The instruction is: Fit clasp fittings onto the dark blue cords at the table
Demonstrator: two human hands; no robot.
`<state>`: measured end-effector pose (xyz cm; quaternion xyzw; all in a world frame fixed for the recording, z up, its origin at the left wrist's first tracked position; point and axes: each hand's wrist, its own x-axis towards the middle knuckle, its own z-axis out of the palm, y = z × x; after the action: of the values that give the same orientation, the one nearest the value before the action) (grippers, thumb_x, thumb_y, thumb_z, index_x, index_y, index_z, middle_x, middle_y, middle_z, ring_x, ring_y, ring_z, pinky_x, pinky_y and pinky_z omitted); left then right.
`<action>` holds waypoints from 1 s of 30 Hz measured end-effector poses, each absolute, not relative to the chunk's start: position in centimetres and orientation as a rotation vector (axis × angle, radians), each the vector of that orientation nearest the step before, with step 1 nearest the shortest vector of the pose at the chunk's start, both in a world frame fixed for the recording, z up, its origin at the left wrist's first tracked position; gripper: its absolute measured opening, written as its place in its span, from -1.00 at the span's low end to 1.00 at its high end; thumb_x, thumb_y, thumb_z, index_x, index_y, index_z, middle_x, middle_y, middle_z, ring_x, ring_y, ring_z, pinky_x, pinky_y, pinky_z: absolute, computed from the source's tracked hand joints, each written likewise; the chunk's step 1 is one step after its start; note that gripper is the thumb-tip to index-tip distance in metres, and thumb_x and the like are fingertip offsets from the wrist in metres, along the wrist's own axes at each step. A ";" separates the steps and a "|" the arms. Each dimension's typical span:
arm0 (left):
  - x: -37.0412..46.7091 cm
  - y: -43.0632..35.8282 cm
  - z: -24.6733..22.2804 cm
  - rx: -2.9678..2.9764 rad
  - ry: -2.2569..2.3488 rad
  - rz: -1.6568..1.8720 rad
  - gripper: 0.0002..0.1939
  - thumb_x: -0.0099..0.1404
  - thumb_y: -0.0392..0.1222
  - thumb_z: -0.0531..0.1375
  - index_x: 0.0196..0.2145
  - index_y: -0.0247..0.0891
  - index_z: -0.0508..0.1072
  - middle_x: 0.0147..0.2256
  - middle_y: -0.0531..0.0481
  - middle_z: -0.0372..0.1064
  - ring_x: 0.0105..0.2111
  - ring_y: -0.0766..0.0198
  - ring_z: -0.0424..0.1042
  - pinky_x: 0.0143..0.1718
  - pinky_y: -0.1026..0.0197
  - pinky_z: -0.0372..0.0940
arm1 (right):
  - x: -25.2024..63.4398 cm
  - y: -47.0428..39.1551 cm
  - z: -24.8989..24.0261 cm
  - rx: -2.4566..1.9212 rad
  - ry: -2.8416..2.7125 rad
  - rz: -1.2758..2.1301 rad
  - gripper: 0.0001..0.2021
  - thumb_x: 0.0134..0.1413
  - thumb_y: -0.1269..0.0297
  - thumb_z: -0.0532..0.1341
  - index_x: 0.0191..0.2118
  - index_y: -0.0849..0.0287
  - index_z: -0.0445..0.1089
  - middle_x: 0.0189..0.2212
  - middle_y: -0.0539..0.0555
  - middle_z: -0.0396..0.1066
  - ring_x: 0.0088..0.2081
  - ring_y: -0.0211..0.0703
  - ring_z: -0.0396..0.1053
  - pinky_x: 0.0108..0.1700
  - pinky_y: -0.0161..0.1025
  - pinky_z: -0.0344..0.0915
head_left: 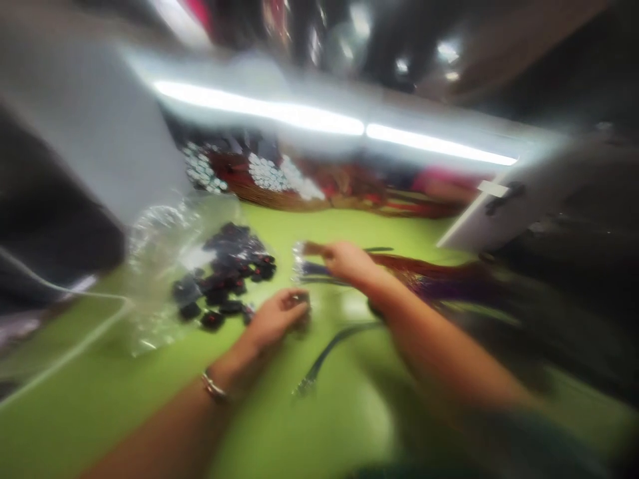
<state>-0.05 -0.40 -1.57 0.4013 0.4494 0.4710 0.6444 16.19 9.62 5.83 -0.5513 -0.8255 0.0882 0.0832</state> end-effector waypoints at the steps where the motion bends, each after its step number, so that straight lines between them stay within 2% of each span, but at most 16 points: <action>1: -0.1 -0.4 -1.6 0.915 1.021 1.066 -0.53 0.04 -0.14 0.31 -0.11 -0.35 0.32 -0.52 0.07 0.33 -0.53 0.35 0.37 -0.50 0.30 0.23 | 16.3 11.2 6.0 -1.778 -2.474 0.231 -0.80 0.01 0.37 0.10 -0.31 0.18 0.47 -0.33 0.13 0.48 -0.32 -0.17 0.36 -0.28 -0.31 0.20; 5: -0.1 -0.5 -1.6 0.930 1.016 1.059 -0.54 0.05 -0.13 0.31 -0.13 -0.36 0.33 -0.51 0.06 0.34 -0.53 0.37 0.36 -0.52 0.33 0.19 | 17.5 15.9 4.2 -2.066 -2.401 0.185 -0.79 -0.03 0.38 0.17 -0.24 0.24 0.47 -0.30 0.22 0.47 -0.29 -0.13 0.39 -0.27 -0.31 0.23; 8: -0.1 -0.4 -1.7 0.940 1.036 1.044 -0.55 0.04 -0.12 0.31 -0.13 -0.36 0.34 -0.51 0.04 0.36 -0.53 0.37 0.35 -0.52 0.33 0.20 | 18.7 17.2 2.5 -2.043 -2.384 0.182 -0.79 -0.01 0.33 0.17 -0.23 0.18 0.47 -0.26 0.17 0.47 -0.26 -0.14 0.39 -0.28 -0.32 0.23; 11: -0.3 -0.1 -2.1 0.942 1.060 1.022 -0.51 0.01 -0.10 0.33 -0.13 -0.36 0.35 -0.51 0.02 0.37 -0.51 0.34 0.37 -0.51 0.31 0.21 | 19.7 17.6 1.7 -1.996 -2.378 0.193 -0.83 0.03 0.28 0.15 -0.29 0.14 0.48 -0.30 0.09 0.48 -0.30 -0.18 0.38 -0.31 -0.35 0.20; 17: -0.7 0.3 -3.1 0.928 1.051 1.001 -0.49 0.01 -0.08 0.33 -0.11 -0.35 0.34 -0.48 -0.01 0.38 -0.50 0.32 0.38 -0.50 0.29 0.22 | 20.0 18.0 1.6 -1.971 -2.328 0.159 -0.78 0.11 0.30 0.07 -0.26 0.20 0.45 -0.28 0.15 0.46 -0.31 -0.18 0.36 -0.32 -0.34 0.18; 23: -0.7 0.4 -3.3 0.937 1.046 1.008 -0.48 0.00 -0.08 0.34 -0.11 -0.35 0.35 -0.47 -0.02 0.38 -0.50 0.31 0.39 -0.49 0.29 0.23 | 19.5 17.7 0.9 -1.928 -2.365 0.166 -0.80 0.04 0.21 0.17 -0.23 0.15 0.44 -0.21 0.12 0.44 -0.26 -0.17 0.36 -0.29 -0.34 0.19; 30: -0.6 0.2 -3.1 0.920 1.048 0.998 -0.50 -0.01 -0.08 0.35 -0.13 -0.34 0.37 -0.49 0.00 0.38 -0.51 0.31 0.38 -0.51 0.30 0.21 | 19.5 17.9 1.3 -1.867 -2.393 0.171 -0.78 0.08 0.30 0.10 -0.25 0.17 0.49 -0.28 0.10 0.47 -0.29 -0.20 0.34 -0.27 -0.35 0.17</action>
<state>-0.63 0.21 -3.06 0.4057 0.4623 0.4400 0.6543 19.49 17.87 1.29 -0.6135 -0.7860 0.0562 0.0508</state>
